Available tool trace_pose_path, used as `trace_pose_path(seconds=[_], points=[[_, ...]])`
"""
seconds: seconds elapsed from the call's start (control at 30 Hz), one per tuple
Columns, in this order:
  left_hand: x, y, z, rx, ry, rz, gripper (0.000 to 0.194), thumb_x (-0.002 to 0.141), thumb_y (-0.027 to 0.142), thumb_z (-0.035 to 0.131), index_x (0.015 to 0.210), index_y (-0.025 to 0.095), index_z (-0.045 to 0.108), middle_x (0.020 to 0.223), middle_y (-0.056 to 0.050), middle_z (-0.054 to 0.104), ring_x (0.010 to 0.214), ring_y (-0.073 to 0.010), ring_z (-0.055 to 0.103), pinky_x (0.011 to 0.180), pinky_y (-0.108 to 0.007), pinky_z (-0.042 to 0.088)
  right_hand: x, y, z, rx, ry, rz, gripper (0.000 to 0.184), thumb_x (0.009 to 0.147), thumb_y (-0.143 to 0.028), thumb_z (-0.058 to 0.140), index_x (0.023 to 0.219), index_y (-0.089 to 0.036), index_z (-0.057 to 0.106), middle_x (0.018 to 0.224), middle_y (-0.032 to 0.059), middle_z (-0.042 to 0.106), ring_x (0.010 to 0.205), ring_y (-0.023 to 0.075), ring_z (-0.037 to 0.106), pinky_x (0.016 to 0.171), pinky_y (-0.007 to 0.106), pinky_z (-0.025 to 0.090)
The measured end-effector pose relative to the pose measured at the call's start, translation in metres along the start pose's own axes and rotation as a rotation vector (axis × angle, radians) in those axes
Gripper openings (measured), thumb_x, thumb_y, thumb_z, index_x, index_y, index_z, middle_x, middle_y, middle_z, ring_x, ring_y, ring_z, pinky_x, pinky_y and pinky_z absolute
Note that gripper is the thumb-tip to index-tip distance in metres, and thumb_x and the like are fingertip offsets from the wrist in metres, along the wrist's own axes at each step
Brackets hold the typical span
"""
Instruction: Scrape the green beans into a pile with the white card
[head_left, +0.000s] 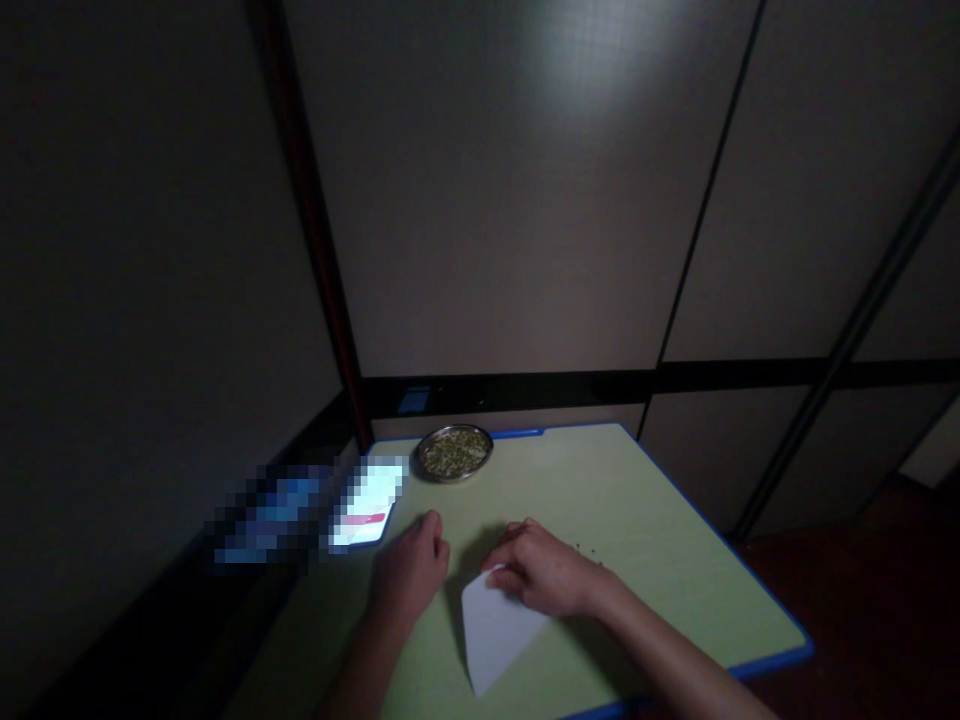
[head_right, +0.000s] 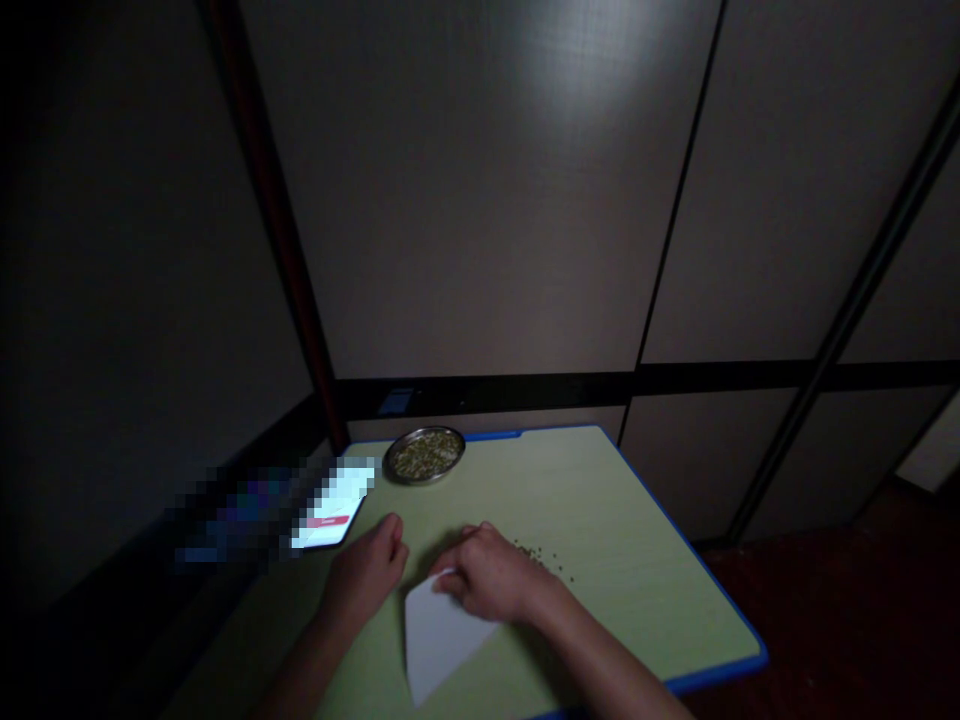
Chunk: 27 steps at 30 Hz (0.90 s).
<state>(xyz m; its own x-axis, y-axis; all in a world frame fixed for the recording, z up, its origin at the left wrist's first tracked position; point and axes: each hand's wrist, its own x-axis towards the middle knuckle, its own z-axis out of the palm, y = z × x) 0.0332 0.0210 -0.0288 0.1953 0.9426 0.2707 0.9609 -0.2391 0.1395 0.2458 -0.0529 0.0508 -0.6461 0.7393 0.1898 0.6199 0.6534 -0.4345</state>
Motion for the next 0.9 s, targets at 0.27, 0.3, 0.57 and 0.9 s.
trace_pose_path(seconds=[0.27, 0.3, 0.57, 0.9], points=[[0.0, 0.0, 0.001, 0.022, 0.005, -0.003, 0.008, 0.087, 0.022, 0.039, 0.088, 0.024, 0.047, 0.083, 0.0, 0.065, 0.071, -0.0156, 0.059, 0.058, -0.028, 0.024, -0.017, 0.002, 0.004, -0.046, 0.051, 0.101, 0.022, 0.091, -0.025, 0.048, 0.09, -0.02, 0.069, 0.086, 0.0036, 0.072, 0.088, 0.0184, 0.059, 0.089, 0.03, 0.036], [0.001, 0.0, 0.002, 0.023, 0.001, -0.005, 0.008, 0.087, 0.022, 0.039, 0.088, 0.024, 0.047, 0.083, 0.0, 0.065, 0.072, -0.0156, 0.059, 0.058, -0.028, 0.024, -0.019, 0.002, 0.004, -0.049, 0.066, 0.117, 0.022, 0.091, -0.025, 0.048, 0.09, -0.02, 0.069, 0.086, 0.0036, 0.071, 0.088, 0.0185, 0.059, 0.089, 0.029, 0.036], [0.0, 0.002, -0.001, 0.025, 0.003, 0.001, 0.006, 0.087, 0.022, 0.04, 0.085, 0.024, 0.045, 0.077, 0.0, 0.062, 0.07, -0.0153, 0.057, 0.058, -0.028, 0.023, -0.036, -0.002, 0.006, -0.09, 0.168, 0.211, 0.023, 0.092, -0.027, 0.047, 0.079, -0.02, 0.065, 0.077, 0.0031, 0.068, 0.08, 0.0171, 0.054, 0.077, 0.027, 0.036], [0.001, 0.001, 0.0, 0.021, 0.012, 0.013, 0.005, 0.086, 0.022, 0.039, 0.083, 0.024, 0.043, 0.075, 0.0, 0.06, 0.065, -0.015, 0.055, 0.056, -0.028, 0.022, -0.049, -0.008, 0.011, -0.099, 0.229, 0.284, 0.026, 0.093, -0.03, 0.047, 0.074, -0.02, 0.062, 0.076, 0.0032, 0.066, 0.079, 0.017, 0.054, 0.081, 0.027, 0.036]])
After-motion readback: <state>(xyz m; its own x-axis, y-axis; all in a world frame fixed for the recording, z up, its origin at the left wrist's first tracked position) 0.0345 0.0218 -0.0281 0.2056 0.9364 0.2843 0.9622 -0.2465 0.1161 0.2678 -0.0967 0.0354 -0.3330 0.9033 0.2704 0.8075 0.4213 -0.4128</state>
